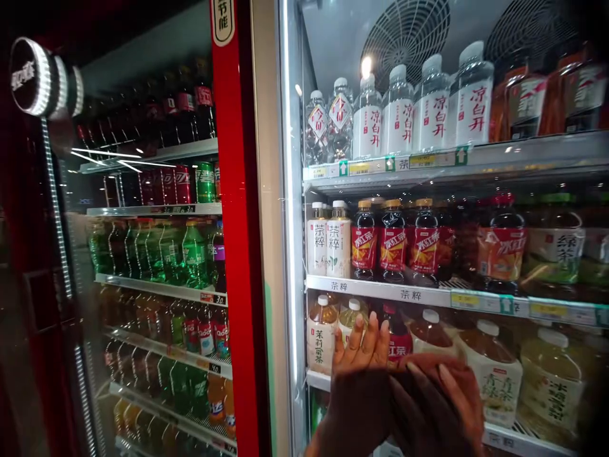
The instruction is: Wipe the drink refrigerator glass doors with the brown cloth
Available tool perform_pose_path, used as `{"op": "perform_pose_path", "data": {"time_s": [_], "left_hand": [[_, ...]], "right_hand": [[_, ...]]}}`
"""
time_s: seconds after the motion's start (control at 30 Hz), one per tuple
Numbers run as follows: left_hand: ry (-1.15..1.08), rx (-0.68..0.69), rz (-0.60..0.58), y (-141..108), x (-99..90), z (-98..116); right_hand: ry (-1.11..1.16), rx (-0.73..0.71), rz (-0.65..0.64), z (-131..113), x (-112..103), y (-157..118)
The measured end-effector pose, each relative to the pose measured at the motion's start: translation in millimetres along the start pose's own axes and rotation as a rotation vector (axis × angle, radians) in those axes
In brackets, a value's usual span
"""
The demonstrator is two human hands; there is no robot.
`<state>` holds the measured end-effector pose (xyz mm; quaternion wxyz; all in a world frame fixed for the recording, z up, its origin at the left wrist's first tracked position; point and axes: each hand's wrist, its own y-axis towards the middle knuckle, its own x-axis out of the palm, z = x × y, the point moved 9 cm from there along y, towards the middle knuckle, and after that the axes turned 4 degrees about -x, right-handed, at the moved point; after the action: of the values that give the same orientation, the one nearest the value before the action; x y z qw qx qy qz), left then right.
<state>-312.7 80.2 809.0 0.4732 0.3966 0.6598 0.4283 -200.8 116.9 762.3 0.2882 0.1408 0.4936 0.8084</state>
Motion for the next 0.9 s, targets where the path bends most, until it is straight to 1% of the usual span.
{"op": "perform_pose_path", "data": {"time_s": [0.03,0.07,0.13,0.17,0.2,0.23,0.27,0.3,0.33,0.37,0.4,0.43,0.47,0.5,0.53,0.57,0.6,0.63,0.7,0.73,0.77,0.8,0.83,0.87,0.9], "left_hand": [[-0.022,-0.01,0.052,3,-3.0,-3],[-0.043,-0.029,0.113,6,-6.0,-7],[-0.071,-0.08,0.223,11,-9.1,-17],[-0.077,-0.099,0.263,13,-9.1,-21],[-0.077,-0.106,0.286,14,-7.8,-24],[-0.075,-0.102,0.303,15,-6.2,-27],[-0.073,-0.094,0.316,14,-4.5,-30],[-0.07,-0.084,0.329,12,-3.0,-32],[-0.064,-0.078,0.34,9,-1.6,-35],[-0.059,-0.076,0.348,6,-0.1,-38],[-0.058,-0.075,0.353,3,1.0,-40],[-0.063,-0.071,0.354,1,1.5,-42],[-0.073,-0.066,0.352,0,1.0,-43],[-0.085,-0.064,0.349,0,-0.8,-44],[-0.098,-0.069,0.343,1,-3.8,-45],[-0.111,-0.082,0.333,2,-7.6,-47],[-0.123,-0.103,0.319,5,-11.8,-50],[-0.136,-0.124,0.298,7,-15.6,-54],[-0.158,-0.156,0.236,11,-19.8,-61],[-0.161,-0.167,0.205,11,-20.1,-64],[-0.16,-0.177,0.178,11,-19.6,-67],[-0.156,-0.185,0.161,10,-18.6,-70],[-0.15,-0.188,0.156,8,-17.5,-72],[-0.144,-0.187,0.161,6,-16.5,-72],[-0.141,-0.181,0.172,4,-15.5,-72]], "right_hand": [[0.022,0.0,-0.013,2,3,10],[0.048,0.007,-0.02,10,3,25],[0.108,0.046,-0.02,41,-3,61],[0.083,0.125,0.039,65,-12,77],[0.037,0.195,0.137,85,-25,88],[-0.017,0.269,0.228,103,-37,92],[-0.054,0.324,0.297,113,-45,88],[-0.073,0.35,0.322,115,-47,79],[-0.064,0.345,0.303,110,-42,66],[-0.05,0.297,0.273,96,-34,52],[-0.031,0.214,0.16,76,-18,40],[-0.018,0.08,0.109,48,-6,30],[0.01,0.007,0.024,26,9,24],[0.033,0.005,-0.02,12,18,24],[0.056,0.025,-0.033,4,23,33],[0.079,0.016,-0.025,-2,24,49],[0.11,-0.018,0.008,-4,20,70],[0.147,-0.045,0.057,0,14,92],[0.223,0.059,0.13,33,1,127],[0.237,0.108,0.166,49,-6,135],[0.217,0.166,0.187,64,-12,135],[0.187,0.215,0.198,74,-17,128],[0.149,0.255,0.194,77,-20,114],[0.107,0.279,0.177,74,-19,96],[0.094,0.278,0.153,64,-16,78]]}}
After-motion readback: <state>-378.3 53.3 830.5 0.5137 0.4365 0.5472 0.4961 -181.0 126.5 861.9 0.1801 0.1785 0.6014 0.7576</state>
